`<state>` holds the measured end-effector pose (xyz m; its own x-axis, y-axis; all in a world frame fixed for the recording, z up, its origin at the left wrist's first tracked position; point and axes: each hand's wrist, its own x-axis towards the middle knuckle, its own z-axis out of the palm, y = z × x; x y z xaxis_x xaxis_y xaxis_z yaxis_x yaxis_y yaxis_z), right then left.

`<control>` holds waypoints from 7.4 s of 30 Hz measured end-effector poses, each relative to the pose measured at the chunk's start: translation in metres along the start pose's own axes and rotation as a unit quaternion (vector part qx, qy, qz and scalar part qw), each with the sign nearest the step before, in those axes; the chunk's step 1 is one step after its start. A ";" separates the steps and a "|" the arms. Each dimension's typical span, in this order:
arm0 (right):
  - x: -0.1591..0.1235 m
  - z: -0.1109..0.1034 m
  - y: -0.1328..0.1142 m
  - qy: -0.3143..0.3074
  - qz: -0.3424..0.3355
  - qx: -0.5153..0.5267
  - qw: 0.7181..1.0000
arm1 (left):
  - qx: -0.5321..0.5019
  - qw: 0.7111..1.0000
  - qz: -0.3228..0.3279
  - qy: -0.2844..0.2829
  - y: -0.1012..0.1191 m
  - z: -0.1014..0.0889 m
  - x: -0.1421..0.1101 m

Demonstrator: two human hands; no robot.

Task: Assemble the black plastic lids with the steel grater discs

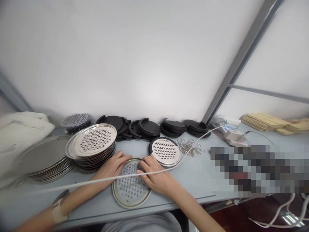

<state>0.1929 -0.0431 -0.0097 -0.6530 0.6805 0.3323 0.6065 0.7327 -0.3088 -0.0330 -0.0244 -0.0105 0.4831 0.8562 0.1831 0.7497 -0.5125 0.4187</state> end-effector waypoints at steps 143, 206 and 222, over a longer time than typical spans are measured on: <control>0.006 0.022 -0.003 0.032 0.039 0.072 0.996 | 0.026 0.998 0.049 0.015 0.008 0.008 -0.017; 0.003 0.019 -0.006 0.021 0.029 0.087 0.996 | -0.024 0.997 0.038 0.066 0.027 0.015 -0.034; 0.002 0.019 -0.009 0.047 0.017 0.070 0.996 | -0.019 0.992 0.070 0.101 0.028 0.019 -0.037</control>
<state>0.1772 -0.0485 -0.0227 -0.5844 0.7067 0.3988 0.5538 0.7066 -0.4406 -0.0212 -0.0720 -0.0222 0.4778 0.7741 0.4153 0.6621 -0.6280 0.4090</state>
